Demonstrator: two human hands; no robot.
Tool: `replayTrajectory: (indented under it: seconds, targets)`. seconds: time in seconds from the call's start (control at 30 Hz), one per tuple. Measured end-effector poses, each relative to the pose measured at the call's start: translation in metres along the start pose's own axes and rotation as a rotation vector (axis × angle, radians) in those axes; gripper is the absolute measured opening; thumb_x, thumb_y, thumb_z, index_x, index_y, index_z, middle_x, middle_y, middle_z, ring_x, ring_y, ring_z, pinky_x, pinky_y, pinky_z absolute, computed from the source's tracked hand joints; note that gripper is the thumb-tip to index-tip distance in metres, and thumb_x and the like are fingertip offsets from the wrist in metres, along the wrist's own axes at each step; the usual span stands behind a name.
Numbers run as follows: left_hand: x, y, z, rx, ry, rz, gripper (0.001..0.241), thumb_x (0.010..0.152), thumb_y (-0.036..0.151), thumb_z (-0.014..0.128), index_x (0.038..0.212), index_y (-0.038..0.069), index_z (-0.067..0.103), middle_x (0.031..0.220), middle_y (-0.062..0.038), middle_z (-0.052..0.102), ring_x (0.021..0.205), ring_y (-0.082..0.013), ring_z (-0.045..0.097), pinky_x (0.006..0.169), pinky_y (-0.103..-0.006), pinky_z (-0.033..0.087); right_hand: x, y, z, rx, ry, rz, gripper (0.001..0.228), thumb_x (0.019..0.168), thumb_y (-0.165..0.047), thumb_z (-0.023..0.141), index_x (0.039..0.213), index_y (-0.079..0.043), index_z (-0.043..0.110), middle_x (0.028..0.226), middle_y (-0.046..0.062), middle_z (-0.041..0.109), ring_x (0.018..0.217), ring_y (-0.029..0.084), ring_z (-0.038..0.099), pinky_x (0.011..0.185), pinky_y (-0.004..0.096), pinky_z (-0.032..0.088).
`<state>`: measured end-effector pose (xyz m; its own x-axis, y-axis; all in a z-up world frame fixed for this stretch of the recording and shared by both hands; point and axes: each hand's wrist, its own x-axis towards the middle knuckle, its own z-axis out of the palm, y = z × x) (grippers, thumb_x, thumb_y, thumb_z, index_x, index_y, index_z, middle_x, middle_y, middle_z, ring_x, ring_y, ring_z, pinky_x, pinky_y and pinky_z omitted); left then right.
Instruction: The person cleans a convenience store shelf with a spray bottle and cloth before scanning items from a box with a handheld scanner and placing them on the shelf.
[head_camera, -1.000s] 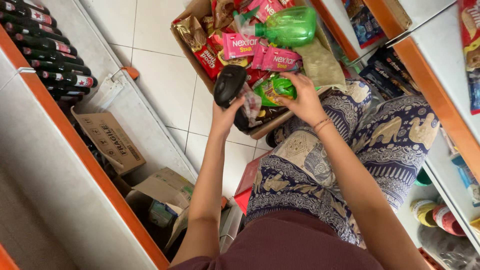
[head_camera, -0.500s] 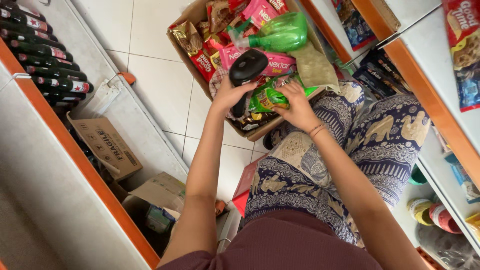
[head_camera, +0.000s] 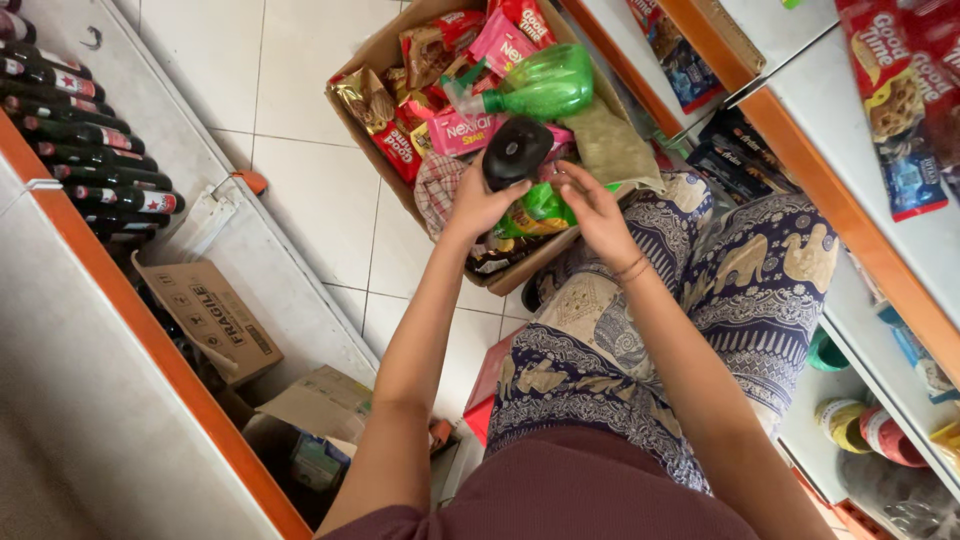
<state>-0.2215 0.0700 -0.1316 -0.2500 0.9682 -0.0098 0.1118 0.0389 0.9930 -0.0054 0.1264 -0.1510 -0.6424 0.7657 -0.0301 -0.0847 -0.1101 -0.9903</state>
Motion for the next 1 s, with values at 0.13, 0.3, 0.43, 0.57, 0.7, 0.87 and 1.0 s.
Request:
replayTrajectory:
  seconds: [0.13,0.3,0.43,0.57,0.7,0.87,1.0]
  targets:
    - [-0.043,0.062,0.014,0.237,0.083,0.095,0.073,0.073,0.019,0.089,0.136,0.001,0.057,0.126,-0.014,0.068,0.119,-0.0247,0.067,0.104,-0.0353,0.051,0.001,-0.014,0.003,0.312,0.069,0.053,0.047,0.111,-0.026,0.049,0.15,0.0,0.05,0.144,0.008,0.062,0.135,0.018,0.057,0.118,0.032,0.042]
    - [-0.098,0.124,0.047,0.245,-0.053,0.247,0.075,0.072,0.015,0.085,0.14,0.001,0.057,0.144,-0.017,0.057,0.136,-0.033,0.059,0.116,-0.041,0.047,-0.033,-0.066,0.0,0.775,0.109,0.28,0.064,0.101,-0.038,0.056,0.154,-0.005,0.042,0.144,0.008,0.055,0.128,0.02,0.056,0.109,0.038,0.047]
    - [-0.121,0.148,0.065,0.408,-0.109,0.418,0.089,0.065,0.025,0.088,0.143,0.001,0.053,0.147,-0.019,0.051,0.14,-0.0386,0.05,0.119,-0.0485,0.037,-0.068,-0.112,-0.008,0.667,-0.03,0.153,0.078,0.096,-0.031,0.071,0.158,0.001,0.037,0.152,0.012,0.053,0.135,0.021,0.053,0.114,0.036,0.043]
    - [-0.129,0.165,0.081,0.427,-0.301,0.515,0.091,0.068,0.028,0.085,0.148,0.001,0.05,0.153,-0.017,0.048,0.148,-0.0374,0.044,0.124,-0.0514,0.032,-0.114,-0.139,-0.015,0.611,0.018,0.01,0.085,0.091,-0.021,0.078,0.16,-0.002,0.033,0.156,0.01,0.05,0.139,0.019,0.051,0.117,0.033,0.041]
    - [-0.127,0.178,0.11,0.385,-0.541,0.616,0.095,0.069,0.032,0.085,0.151,0.002,0.049,0.154,-0.013,0.048,0.147,-0.0346,0.041,0.124,-0.0524,0.03,-0.179,-0.127,-0.037,0.626,0.254,0.052,0.072,0.094,-0.02,0.072,0.156,0.002,0.04,0.148,0.012,0.056,0.134,0.019,0.056,0.113,0.034,0.045]
    - [-0.124,0.189,0.156,0.401,-0.841,0.787,0.096,0.065,0.029,0.085,0.15,0.003,0.048,0.156,-0.012,0.046,0.146,-0.0334,0.04,0.126,-0.0552,0.025,-0.251,-0.122,-0.047,0.701,0.629,0.115,0.049,0.097,-0.013,0.059,0.142,0.002,0.051,0.13,0.015,0.067,0.117,0.025,0.066,0.101,0.04,0.051]
    - [-0.13,0.199,0.19,0.364,-1.109,0.823,0.094,0.063,0.023,0.083,0.151,0.008,0.051,0.156,-0.009,0.048,0.148,-0.0311,0.041,0.127,-0.0564,0.025,-0.289,-0.13,-0.037,0.816,0.871,0.011,0.048,0.098,-0.015,0.056,0.143,0.0,0.053,0.129,0.015,0.067,0.116,0.024,0.066,0.099,0.038,0.053]
